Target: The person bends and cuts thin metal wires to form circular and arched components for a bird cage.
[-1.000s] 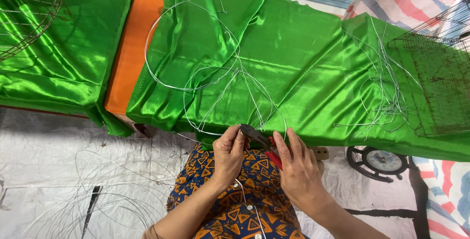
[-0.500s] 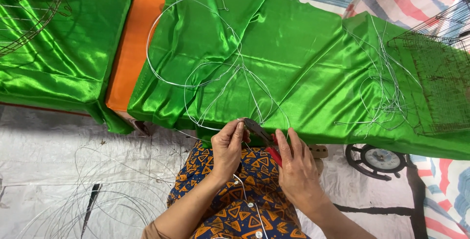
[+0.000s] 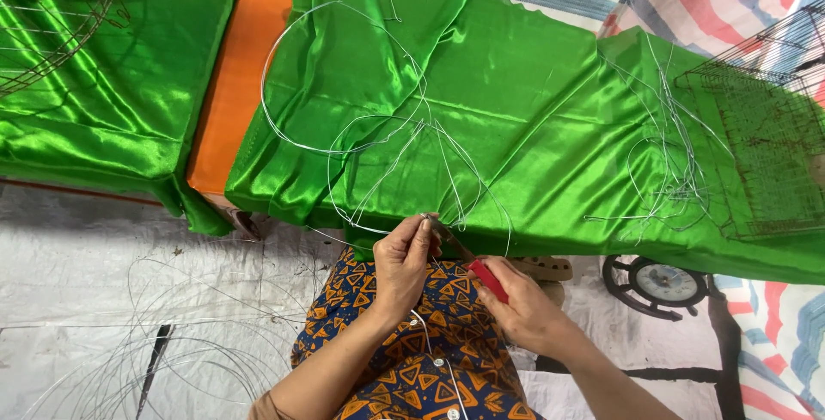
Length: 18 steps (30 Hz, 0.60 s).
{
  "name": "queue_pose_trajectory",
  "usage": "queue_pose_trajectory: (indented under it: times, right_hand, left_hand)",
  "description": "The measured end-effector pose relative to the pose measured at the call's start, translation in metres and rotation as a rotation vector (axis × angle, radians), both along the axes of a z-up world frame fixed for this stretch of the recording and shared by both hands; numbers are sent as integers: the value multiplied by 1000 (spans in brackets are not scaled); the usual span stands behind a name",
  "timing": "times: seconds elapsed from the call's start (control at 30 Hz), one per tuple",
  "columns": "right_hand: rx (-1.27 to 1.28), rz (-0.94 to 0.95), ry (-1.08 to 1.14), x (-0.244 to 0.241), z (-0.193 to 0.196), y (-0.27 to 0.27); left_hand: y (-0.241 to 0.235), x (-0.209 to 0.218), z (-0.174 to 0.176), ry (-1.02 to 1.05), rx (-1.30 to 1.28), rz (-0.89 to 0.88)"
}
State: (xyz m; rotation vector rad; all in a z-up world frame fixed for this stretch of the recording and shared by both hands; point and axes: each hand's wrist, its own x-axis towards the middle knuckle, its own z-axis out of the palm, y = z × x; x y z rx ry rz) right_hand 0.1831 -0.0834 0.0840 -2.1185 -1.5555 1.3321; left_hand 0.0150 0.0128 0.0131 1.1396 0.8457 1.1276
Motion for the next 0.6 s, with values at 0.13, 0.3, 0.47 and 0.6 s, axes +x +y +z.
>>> queue_pose_trajectory:
  times: [0.13, 0.3, 0.47, 0.6]
  right_hand:
    - [109, 187, -52, 15, 6, 1]
    - [144, 373, -703, 18, -10, -8]
    - [400, 402, -929, 25, -14, -13]
    - [488, 400, -964, 21, -12, -14]
  left_hand:
    - [-2, 1, -5, 19, 32, 11]
    - [-1, 0, -5, -20, 25, -3]
    - [-2, 1, -3, 35, 102, 12]
    - [-2, 2, -2, 43, 116, -3]
